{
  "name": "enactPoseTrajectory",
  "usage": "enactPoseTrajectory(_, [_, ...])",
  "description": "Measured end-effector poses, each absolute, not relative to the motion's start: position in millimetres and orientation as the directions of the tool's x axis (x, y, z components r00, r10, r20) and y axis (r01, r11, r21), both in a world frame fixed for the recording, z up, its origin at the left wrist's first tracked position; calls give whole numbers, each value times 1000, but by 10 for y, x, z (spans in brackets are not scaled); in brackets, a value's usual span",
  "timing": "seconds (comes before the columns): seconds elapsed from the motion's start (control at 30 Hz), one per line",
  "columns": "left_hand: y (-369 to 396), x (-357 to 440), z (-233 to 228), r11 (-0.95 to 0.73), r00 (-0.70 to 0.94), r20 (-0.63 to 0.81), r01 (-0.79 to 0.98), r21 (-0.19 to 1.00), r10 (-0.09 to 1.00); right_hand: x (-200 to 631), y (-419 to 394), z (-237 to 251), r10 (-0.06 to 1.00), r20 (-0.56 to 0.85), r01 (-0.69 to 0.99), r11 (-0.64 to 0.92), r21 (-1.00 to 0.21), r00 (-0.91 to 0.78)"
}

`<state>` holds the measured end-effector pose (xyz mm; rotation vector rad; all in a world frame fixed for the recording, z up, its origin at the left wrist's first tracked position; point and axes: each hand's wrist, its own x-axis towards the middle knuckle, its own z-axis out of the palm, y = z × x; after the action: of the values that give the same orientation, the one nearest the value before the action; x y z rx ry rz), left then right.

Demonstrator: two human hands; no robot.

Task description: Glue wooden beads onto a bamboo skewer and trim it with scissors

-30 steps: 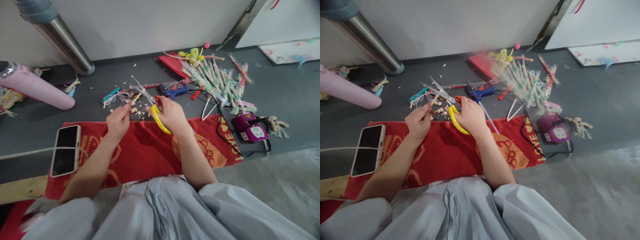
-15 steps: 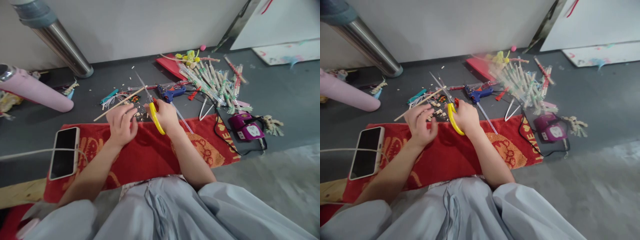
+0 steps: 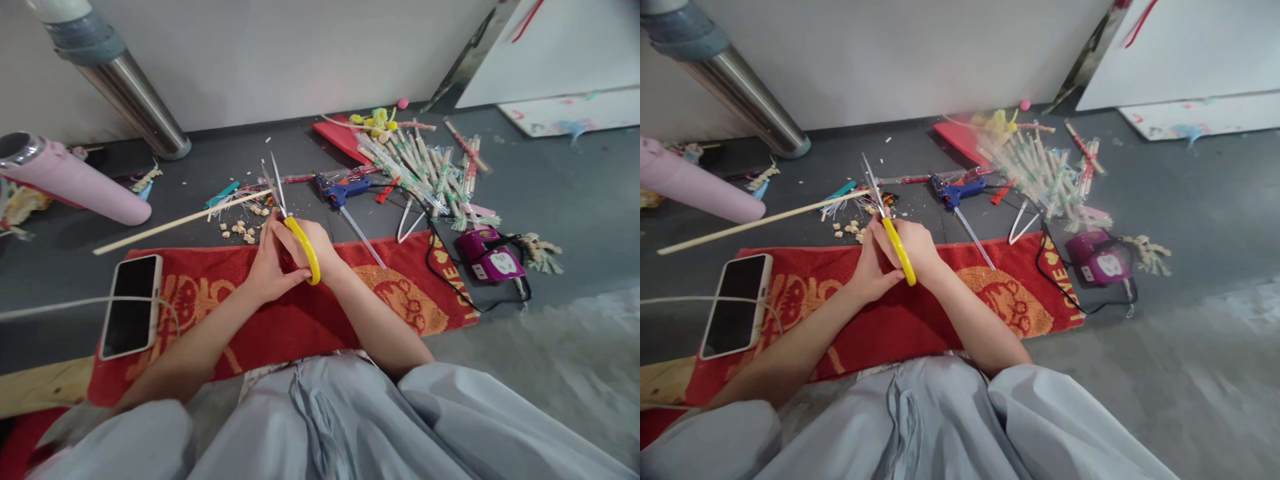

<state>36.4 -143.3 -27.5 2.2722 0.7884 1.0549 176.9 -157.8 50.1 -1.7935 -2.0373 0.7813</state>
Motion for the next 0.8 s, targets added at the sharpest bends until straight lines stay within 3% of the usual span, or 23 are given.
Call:
enactPoseTrajectory(0.27, [-1515, 412, -317, -546, 527, 369, 228, 806, 765, 1713, -1636, 548, 990, -105, 841, 26, -541, -98])
enactPoseTrajectory(0.63, [-1564, 449, -457, -603, 472, 467, 186, 776, 747, 1667, -1640, 566, 989, -92, 857, 54, -512, -117])
enactPoseTrajectory(0.8, [-1567, 451, -436, -573, 484, 430, 195, 796, 762, 1668, -1635, 518, 989, -66, 862, 85, -500, -136])
